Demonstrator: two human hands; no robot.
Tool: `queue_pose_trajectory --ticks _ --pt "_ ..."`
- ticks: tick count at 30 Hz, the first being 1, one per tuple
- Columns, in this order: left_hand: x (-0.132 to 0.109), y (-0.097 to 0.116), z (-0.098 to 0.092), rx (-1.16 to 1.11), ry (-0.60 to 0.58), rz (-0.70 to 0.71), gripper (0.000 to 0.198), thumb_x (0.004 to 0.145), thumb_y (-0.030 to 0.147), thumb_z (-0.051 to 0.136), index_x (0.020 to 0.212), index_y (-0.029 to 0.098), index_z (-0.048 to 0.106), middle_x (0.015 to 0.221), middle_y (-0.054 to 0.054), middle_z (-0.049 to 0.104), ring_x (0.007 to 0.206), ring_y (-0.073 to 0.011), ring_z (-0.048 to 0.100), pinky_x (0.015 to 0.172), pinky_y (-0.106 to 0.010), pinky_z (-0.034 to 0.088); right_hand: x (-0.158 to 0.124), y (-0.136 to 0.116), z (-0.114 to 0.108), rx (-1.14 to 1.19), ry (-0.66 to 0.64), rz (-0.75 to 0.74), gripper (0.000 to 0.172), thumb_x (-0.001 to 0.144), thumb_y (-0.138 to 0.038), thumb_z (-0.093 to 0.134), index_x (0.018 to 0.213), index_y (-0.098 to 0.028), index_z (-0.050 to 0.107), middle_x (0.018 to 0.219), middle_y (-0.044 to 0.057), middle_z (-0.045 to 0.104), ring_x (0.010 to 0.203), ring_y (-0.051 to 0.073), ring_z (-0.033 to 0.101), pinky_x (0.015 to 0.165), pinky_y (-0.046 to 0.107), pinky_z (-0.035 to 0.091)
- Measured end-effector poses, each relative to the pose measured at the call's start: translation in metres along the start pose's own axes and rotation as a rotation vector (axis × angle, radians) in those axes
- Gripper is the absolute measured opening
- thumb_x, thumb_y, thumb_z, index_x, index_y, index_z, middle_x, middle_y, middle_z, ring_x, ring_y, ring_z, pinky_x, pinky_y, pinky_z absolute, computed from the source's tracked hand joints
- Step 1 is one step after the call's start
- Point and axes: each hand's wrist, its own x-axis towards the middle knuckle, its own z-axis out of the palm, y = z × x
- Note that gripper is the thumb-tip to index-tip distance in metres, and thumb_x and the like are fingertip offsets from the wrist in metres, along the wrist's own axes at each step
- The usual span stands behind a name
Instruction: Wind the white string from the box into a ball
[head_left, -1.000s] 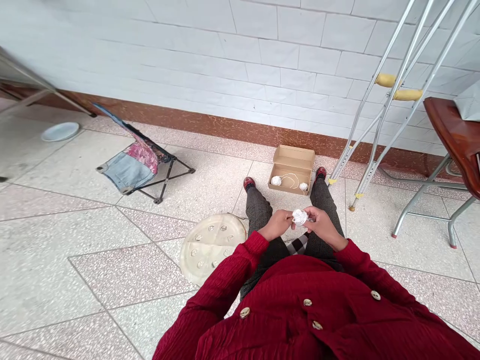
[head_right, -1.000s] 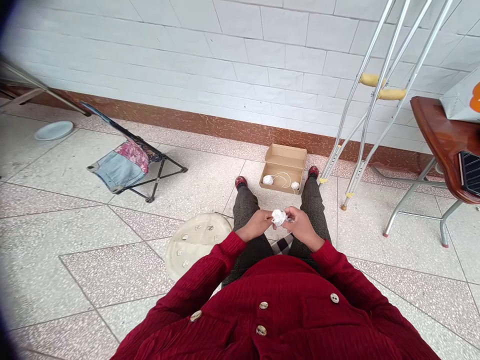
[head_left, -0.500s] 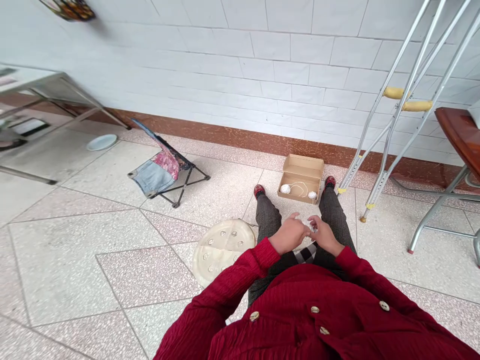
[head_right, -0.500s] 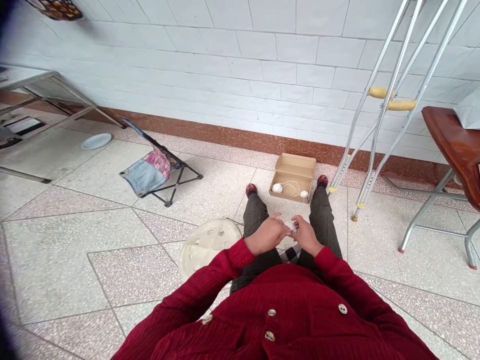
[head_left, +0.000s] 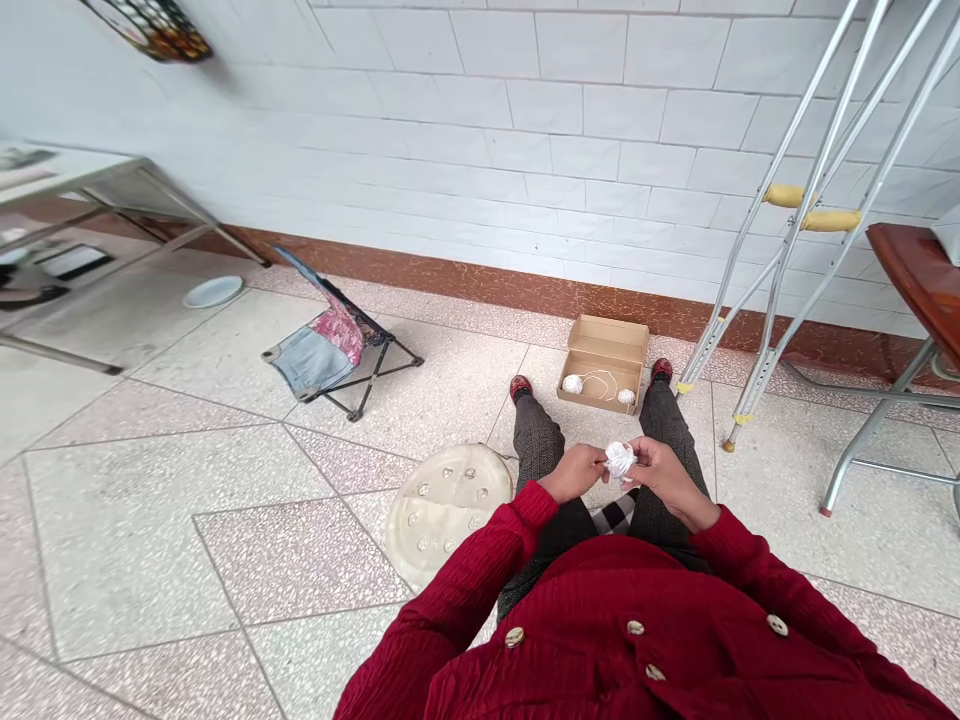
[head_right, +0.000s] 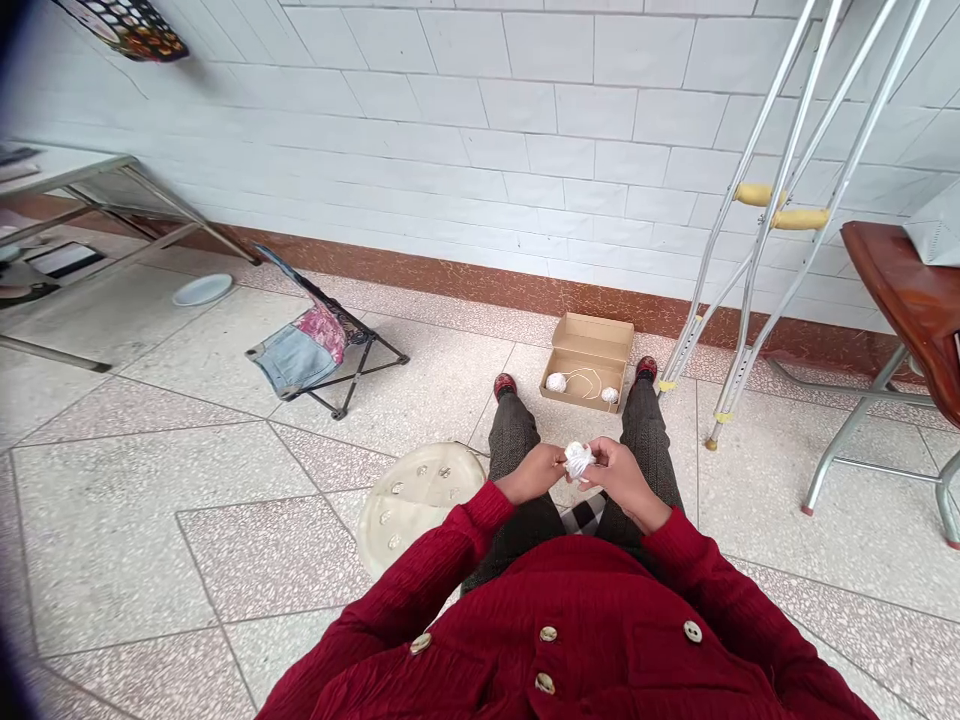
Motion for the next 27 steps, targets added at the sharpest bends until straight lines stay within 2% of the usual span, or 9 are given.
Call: queue_pose_trajectory --ticks 3,5,9,13,16,19,21,24,27 --pt "-0.01 0.002 0.015 -0.006 -0.068 0.003 0.033 0.095 0.024 0.053 0.067 0.014 0.069 0.062 0.001 0.065 0.06 -0.0107 0.054 0.062 -0.021 0.036 0.019 -0.005 -0.007 -0.038 0.096 -0.056 0.035 0.054 -0.029 0.084 0.081 -0.016 0.066 0.073 0.0 0.067 0.065 0.015 0.062 0.054 0.028 0.058" --pt "-0.016 0.006 0.017 0.055 -0.084 0.031 0.034 0.097 0.025 0.053 0.067 0.015 0.067 0.065 0.0 0.067 0.062 -0.0112 0.056 0.064 -0.022 0.038 0.034 -0.002 -0.013 -0.074 0.179 -0.077 0.033 0.053 -0.028 0.082 0.078 -0.016 0.066 0.071 0.0 0.066 0.062 0.014 0.06 0.051 0.027 0.057" --pt "-0.024 0.018 0.008 0.382 -0.03 0.137 0.031 0.098 0.024 0.052 0.071 0.017 0.067 0.071 -0.004 0.071 0.074 -0.0154 0.063 0.091 -0.029 0.044 0.051 0.023 -0.019 -0.277 0.25 -0.1 0.025 0.058 -0.029 0.074 0.078 -0.017 0.063 0.069 -0.001 0.063 0.057 0.014 0.058 0.049 0.028 0.054" --pt "-0.026 0.027 -0.013 0.576 -0.027 0.191 0.027 0.099 0.022 0.052 0.082 0.016 0.072 0.079 -0.007 0.073 0.08 -0.0184 0.066 0.111 -0.039 0.036 0.044 0.05 -0.015 -0.59 0.187 -0.19 0.02 0.063 -0.022 0.069 0.083 -0.019 0.064 0.069 -0.002 0.062 0.063 0.015 0.058 0.057 0.027 0.05" --pt "-0.023 0.029 -0.027 0.609 0.022 0.244 0.028 0.1 0.024 0.05 0.087 0.016 0.073 0.084 -0.008 0.072 0.086 -0.0194 0.066 0.117 -0.043 0.031 0.03 0.055 -0.009 -0.594 0.008 -0.188 0.021 0.063 -0.018 0.068 0.084 -0.02 0.063 0.072 -0.002 0.062 0.067 0.014 0.056 0.063 0.026 0.048" --pt "-0.017 0.029 -0.038 0.512 0.052 0.312 0.03 0.101 0.026 0.05 0.084 0.017 0.073 0.084 -0.006 0.071 0.087 -0.0182 0.065 0.118 -0.044 0.028 0.018 0.047 -0.004 -0.347 -0.216 -0.058 0.024 0.064 -0.021 0.072 0.085 -0.02 0.06 0.078 -0.001 0.064 0.069 0.015 0.058 0.059 0.026 0.05" --pt "-0.01 0.027 -0.041 0.341 0.04 0.307 0.032 0.101 0.027 0.05 0.081 0.017 0.073 0.081 -0.004 0.07 0.084 -0.0165 0.063 0.112 -0.04 0.034 0.01 0.035 -0.003 -0.158 -0.28 0.016 0.034 0.061 -0.027 0.08 0.087 -0.02 0.059 0.084 0.0 0.067 0.072 0.017 0.061 0.057 0.026 0.051" --pt "-0.001 0.018 -0.038 -0.021 0.011 0.201 0.034 0.101 0.03 0.049 0.083 0.015 0.073 0.077 -0.002 0.07 0.077 -0.0142 0.061 0.086 -0.026 0.045 -0.002 0.014 -0.005 0.021 -0.23 0.052 0.051 0.056 -0.034 0.089 0.095 -0.021 0.059 0.088 0.002 0.07 0.073 0.018 0.064 0.054 0.025 0.052" --pt "0.003 0.006 -0.022 -0.245 0.018 0.066 0.036 0.098 0.029 0.05 0.073 0.012 0.07 0.069 -0.001 0.066 0.069 -0.0124 0.057 0.07 -0.021 0.041 -0.005 -0.007 -0.01 0.102 -0.094 0.012 0.059 0.058 -0.034 0.089 0.108 -0.022 0.061 0.091 0.003 0.071 0.073 0.017 0.065 0.058 0.026 0.054"
